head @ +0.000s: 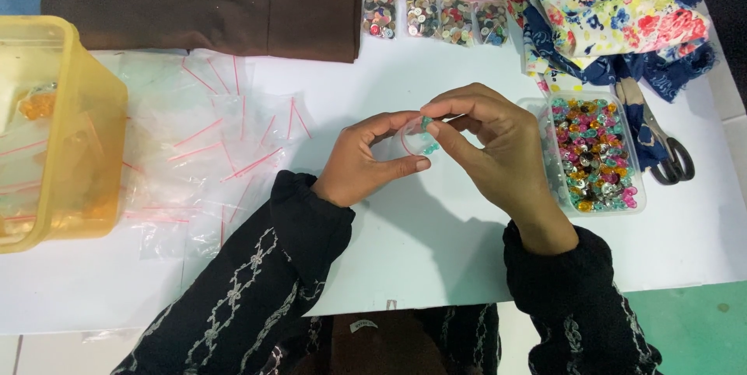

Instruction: The person sorts small turquoise and silver buttons on a white table, places them into small clear plastic bags, and seals the bags. The person repeats this process for different button types, placing the sealed bags into a yellow container.

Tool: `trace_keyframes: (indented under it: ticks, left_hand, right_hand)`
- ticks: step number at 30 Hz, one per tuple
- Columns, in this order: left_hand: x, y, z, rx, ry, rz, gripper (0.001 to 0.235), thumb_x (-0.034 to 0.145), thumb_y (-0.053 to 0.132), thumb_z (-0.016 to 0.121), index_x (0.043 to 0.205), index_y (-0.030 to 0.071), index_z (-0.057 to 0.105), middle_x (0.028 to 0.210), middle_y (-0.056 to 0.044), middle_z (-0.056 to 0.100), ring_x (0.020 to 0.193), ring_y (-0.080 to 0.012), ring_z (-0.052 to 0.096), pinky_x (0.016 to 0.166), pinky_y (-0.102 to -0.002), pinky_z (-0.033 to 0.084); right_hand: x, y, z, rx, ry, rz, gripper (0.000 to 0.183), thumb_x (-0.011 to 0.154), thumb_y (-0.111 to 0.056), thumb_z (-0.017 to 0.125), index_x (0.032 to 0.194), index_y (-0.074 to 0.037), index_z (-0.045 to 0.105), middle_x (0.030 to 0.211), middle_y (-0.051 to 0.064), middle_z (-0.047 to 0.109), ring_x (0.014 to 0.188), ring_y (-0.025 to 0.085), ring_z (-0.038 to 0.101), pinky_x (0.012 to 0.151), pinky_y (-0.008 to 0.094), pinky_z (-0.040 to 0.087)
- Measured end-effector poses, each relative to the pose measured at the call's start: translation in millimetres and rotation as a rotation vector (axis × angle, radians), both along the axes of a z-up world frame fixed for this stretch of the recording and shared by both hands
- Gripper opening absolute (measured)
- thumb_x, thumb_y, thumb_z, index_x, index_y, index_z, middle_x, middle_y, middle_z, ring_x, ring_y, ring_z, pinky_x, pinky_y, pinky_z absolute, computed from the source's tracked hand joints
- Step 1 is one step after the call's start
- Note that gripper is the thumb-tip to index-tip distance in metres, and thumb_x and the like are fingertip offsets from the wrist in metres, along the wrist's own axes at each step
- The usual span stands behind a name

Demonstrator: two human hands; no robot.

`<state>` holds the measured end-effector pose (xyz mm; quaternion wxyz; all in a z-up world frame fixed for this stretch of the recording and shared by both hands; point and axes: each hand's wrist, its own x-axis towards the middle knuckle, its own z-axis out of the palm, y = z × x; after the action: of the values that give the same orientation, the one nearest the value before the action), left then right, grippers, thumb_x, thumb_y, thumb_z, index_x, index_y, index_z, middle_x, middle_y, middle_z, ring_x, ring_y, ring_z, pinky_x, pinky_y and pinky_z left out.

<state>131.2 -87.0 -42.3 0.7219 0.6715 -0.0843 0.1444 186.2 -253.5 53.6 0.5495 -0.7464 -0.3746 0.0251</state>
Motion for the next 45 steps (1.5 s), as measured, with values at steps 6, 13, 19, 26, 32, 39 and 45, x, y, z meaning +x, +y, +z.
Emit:
trace_keyframes:
  ticks: [6, 13, 19, 26, 32, 39, 45]
  left_hand:
    - [3.7, -1.0, -8.5, -0.012, -0.006, 0.012, 0.058, 0.077, 0.018, 0.093, 0.128, 0.004, 0.069, 0.121, -0.015, 0.073, 0.115, -0.0229, 0.066, 0.108, -0.043, 0.048]
    - [-1.0, 2.0, 0.7, -0.007, 0.012, 0.016, 0.057, 0.078, 0.018, 0.092, 0.128, 0.004, 0.069, 0.121, -0.015, 0.074, 0.117, -0.0242, 0.066, 0.109, -0.045, 0.047]
    - [6.5, 11.0, -6.5, -0.043, 0.037, 0.036, 0.054, 0.084, 0.019, 0.090, 0.132, 0.008, 0.067, 0.122, -0.006, 0.073, 0.117, -0.0134, 0.064, 0.111, -0.039, 0.047]
    - [5.4, 14.6, -1.6, -0.072, 0.063, 0.056, 0.053, 0.087, 0.016, 0.087, 0.134, 0.004, 0.065, 0.123, -0.011, 0.072, 0.117, -0.0154, 0.063, 0.112, -0.041, 0.045]
    - [4.9, 14.6, -3.8, -0.076, 0.075, 0.036, 0.055, 0.087, 0.015, 0.087, 0.135, 0.004, 0.063, 0.124, -0.013, 0.072, 0.119, -0.0166, 0.063, 0.112, -0.042, 0.045]
    - [3.2, 12.6, -1.3, -0.060, 0.064, 0.032, 0.054, 0.086, 0.015, 0.087, 0.134, 0.004, 0.064, 0.124, -0.013, 0.072, 0.119, -0.0185, 0.065, 0.111, -0.042, 0.045]
    - [3.6, 10.4, -3.6, -0.053, 0.058, 0.031, 0.053, 0.085, 0.014, 0.088, 0.132, 0.005, 0.066, 0.122, -0.011, 0.073, 0.117, -0.0150, 0.065, 0.111, -0.040, 0.045]
  right_hand:
    - [-1.4, -0.2, -0.1, -0.049, -0.103, 0.019, 0.016, 0.092, 0.010, 0.072, 0.108, 0.007, 0.071, 0.097, 0.018, 0.070, 0.098, 0.029, 0.071, 0.081, 0.038, 0.059]
    - [-0.7, -5.3, -0.5, -0.072, -0.154, 0.011, 0.016, 0.094, 0.007, 0.071, 0.110, 0.003, 0.073, 0.102, 0.016, 0.071, 0.099, 0.029, 0.070, 0.082, 0.037, 0.058]
    - [14.6, -14.4, -21.1, -0.108, -0.232, -0.061, 0.019, 0.100, 0.011, 0.062, 0.116, 0.005, 0.070, 0.104, 0.020, 0.068, 0.099, 0.033, 0.067, 0.080, 0.038, 0.055]
    - [8.9, -22.2, -61.6, -0.565, -0.393, 0.038, 0.031, 0.096, 0.005, 0.063, 0.127, 0.004, 0.068, 0.130, 0.023, 0.066, 0.129, 0.041, 0.058, 0.100, 0.044, 0.054]
    - [3.7, -22.2, -71.8, -0.562, -0.591, -0.055, 0.014, 0.098, 0.002, 0.066, 0.108, 0.002, 0.077, 0.109, 0.017, 0.074, 0.107, 0.030, 0.070, 0.084, 0.030, 0.061]
    - [8.7, -22.8, -72.4, -0.531, -0.460, -0.074, 0.012, 0.091, 0.003, 0.073, 0.102, 0.001, 0.077, 0.104, 0.012, 0.070, 0.099, 0.025, 0.071, 0.081, 0.028, 0.062]
    - [10.0, -24.4, -67.9, -0.461, -0.210, -0.123, 0.012, 0.091, 0.004, 0.074, 0.102, 0.000, 0.075, 0.100, 0.010, 0.068, 0.096, 0.024, 0.071, 0.081, 0.032, 0.062]
